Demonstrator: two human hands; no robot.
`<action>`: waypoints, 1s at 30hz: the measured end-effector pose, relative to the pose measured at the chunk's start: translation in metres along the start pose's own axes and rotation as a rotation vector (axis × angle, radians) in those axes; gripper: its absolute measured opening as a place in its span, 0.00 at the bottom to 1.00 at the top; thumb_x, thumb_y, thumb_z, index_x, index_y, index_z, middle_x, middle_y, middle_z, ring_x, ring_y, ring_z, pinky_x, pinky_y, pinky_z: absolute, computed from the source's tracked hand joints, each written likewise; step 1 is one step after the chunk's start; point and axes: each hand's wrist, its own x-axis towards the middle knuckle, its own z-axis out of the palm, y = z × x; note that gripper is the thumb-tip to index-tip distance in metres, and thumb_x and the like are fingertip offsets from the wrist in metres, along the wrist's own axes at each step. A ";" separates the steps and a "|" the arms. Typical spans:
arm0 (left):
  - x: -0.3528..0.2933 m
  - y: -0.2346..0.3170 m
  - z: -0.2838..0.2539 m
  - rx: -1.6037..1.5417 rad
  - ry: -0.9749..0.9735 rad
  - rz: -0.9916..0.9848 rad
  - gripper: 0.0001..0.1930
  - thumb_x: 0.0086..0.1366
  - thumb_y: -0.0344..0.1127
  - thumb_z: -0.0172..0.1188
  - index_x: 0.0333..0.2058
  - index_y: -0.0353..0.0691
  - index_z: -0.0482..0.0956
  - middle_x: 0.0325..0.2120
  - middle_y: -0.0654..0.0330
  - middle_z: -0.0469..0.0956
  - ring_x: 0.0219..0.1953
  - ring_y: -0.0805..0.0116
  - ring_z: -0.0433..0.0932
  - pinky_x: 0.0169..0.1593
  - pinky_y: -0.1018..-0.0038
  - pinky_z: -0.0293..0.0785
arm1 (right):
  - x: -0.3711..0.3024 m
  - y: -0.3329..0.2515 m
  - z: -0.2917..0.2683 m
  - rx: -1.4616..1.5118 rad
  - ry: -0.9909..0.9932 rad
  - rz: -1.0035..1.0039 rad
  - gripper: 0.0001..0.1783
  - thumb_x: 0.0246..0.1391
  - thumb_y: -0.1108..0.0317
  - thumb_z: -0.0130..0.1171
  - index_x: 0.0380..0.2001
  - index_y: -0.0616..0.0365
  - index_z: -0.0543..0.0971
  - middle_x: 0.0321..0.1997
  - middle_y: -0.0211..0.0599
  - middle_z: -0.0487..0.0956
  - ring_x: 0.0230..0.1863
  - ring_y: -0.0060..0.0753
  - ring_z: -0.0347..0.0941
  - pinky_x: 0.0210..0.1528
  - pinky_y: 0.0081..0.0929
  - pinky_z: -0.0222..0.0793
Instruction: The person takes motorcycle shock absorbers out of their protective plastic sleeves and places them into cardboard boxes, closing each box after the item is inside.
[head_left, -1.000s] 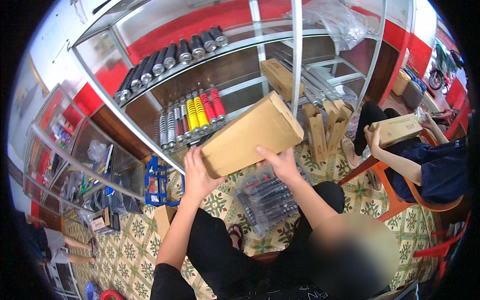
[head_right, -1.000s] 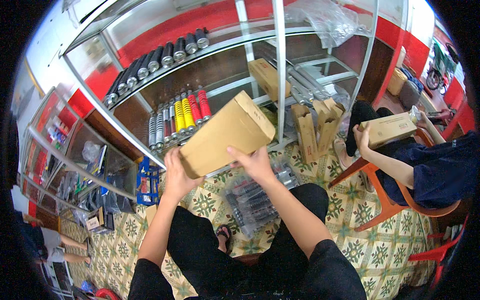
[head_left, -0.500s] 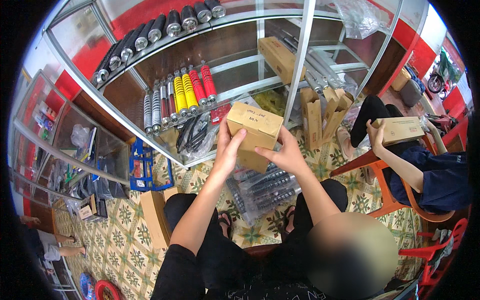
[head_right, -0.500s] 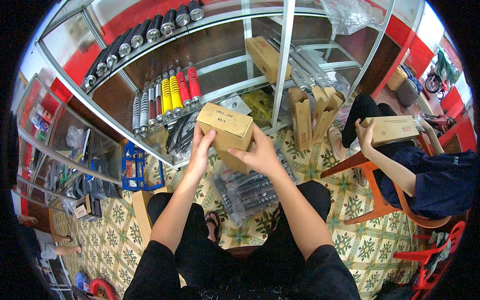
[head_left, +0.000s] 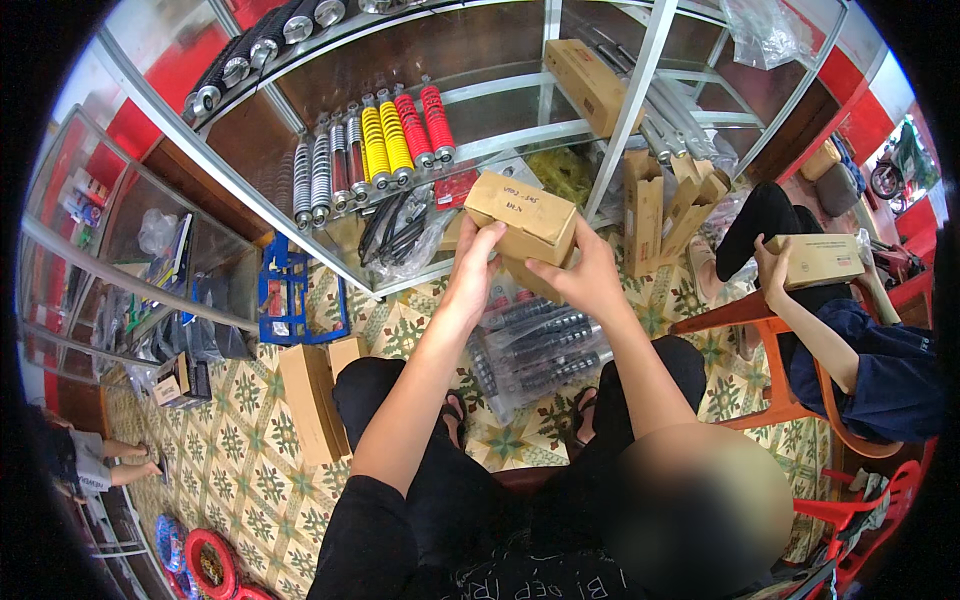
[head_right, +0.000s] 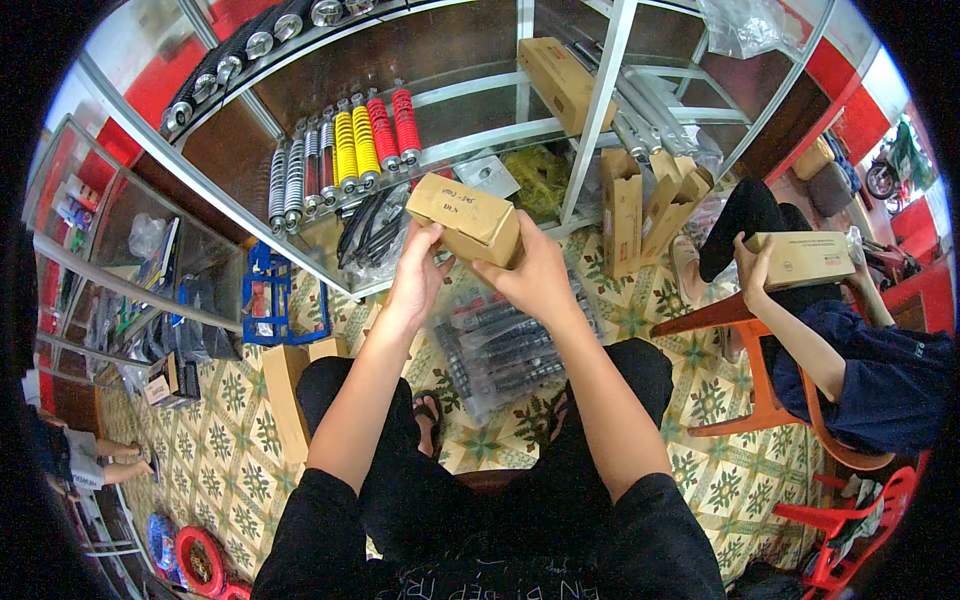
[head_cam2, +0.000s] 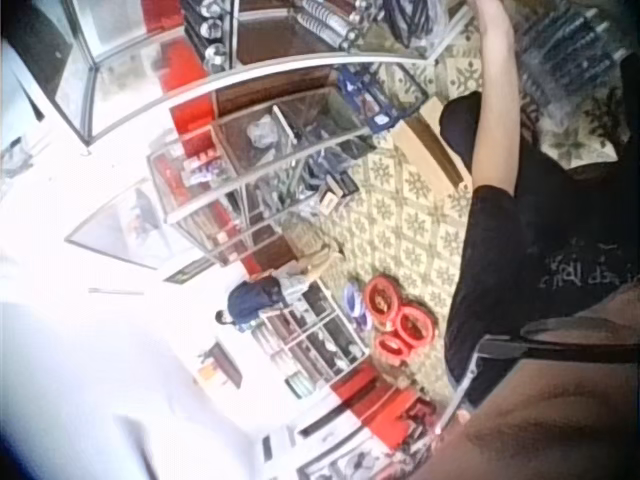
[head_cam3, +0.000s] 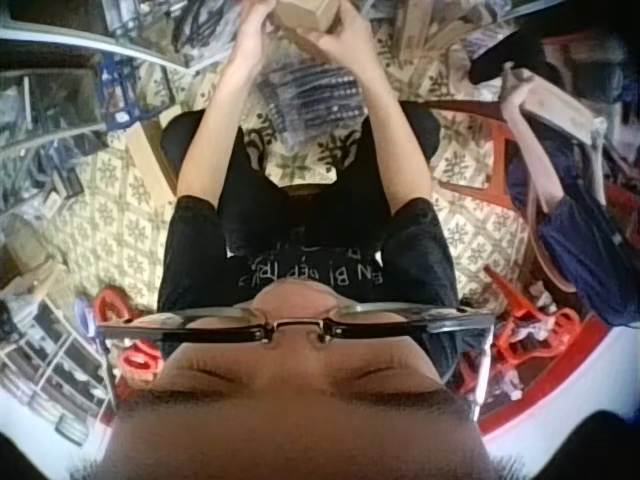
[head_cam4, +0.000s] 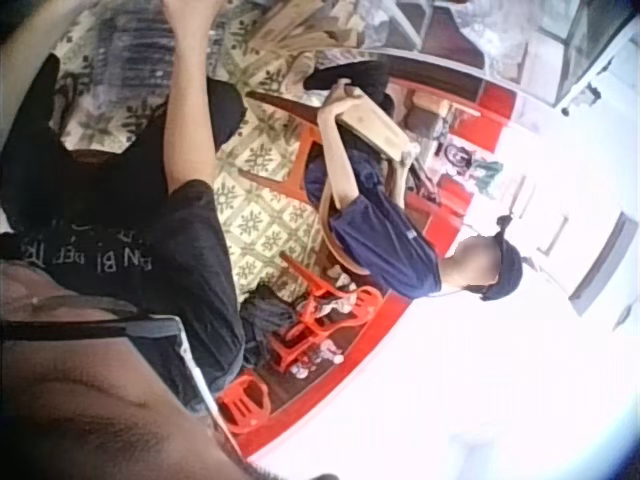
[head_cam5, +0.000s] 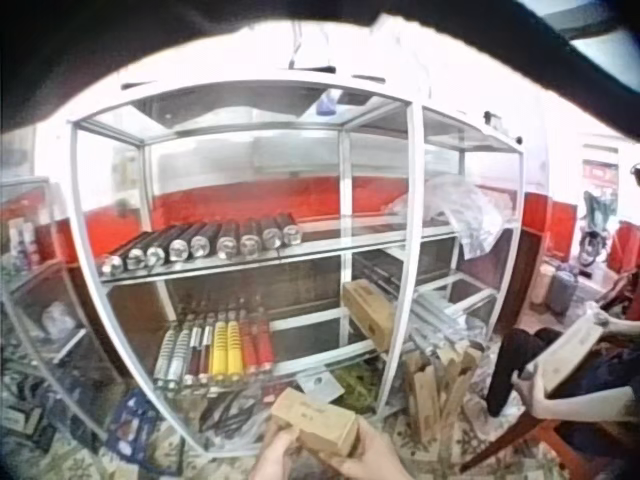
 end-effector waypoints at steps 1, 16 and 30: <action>-0.001 0.001 0.000 -0.011 0.008 -0.008 0.31 0.63 0.48 0.53 0.64 0.50 0.59 0.60 0.64 0.63 0.63 0.66 0.57 0.64 0.52 0.49 | -0.001 0.001 0.000 -0.025 0.011 -0.047 0.33 0.39 0.67 0.73 0.51 0.61 0.73 0.46 0.50 0.82 0.50 0.51 0.79 0.50 0.37 0.73; 0.000 0.004 -0.009 -0.091 -0.156 0.070 0.35 0.53 0.35 0.52 0.63 0.41 0.57 0.60 0.55 0.62 0.65 0.62 0.59 0.67 0.59 0.51 | -0.011 0.014 0.013 -0.006 0.044 -0.055 0.33 0.40 0.66 0.75 0.51 0.62 0.74 0.46 0.48 0.82 0.50 0.45 0.80 0.50 0.36 0.74; 0.004 0.008 -0.018 -0.150 -0.185 0.035 0.33 0.58 0.34 0.66 0.61 0.45 0.61 0.54 0.58 0.70 0.58 0.65 0.69 0.59 0.65 0.66 | -0.006 0.016 0.004 -0.029 0.039 -0.045 0.34 0.38 0.69 0.74 0.51 0.62 0.73 0.46 0.47 0.82 0.50 0.41 0.81 0.50 0.34 0.75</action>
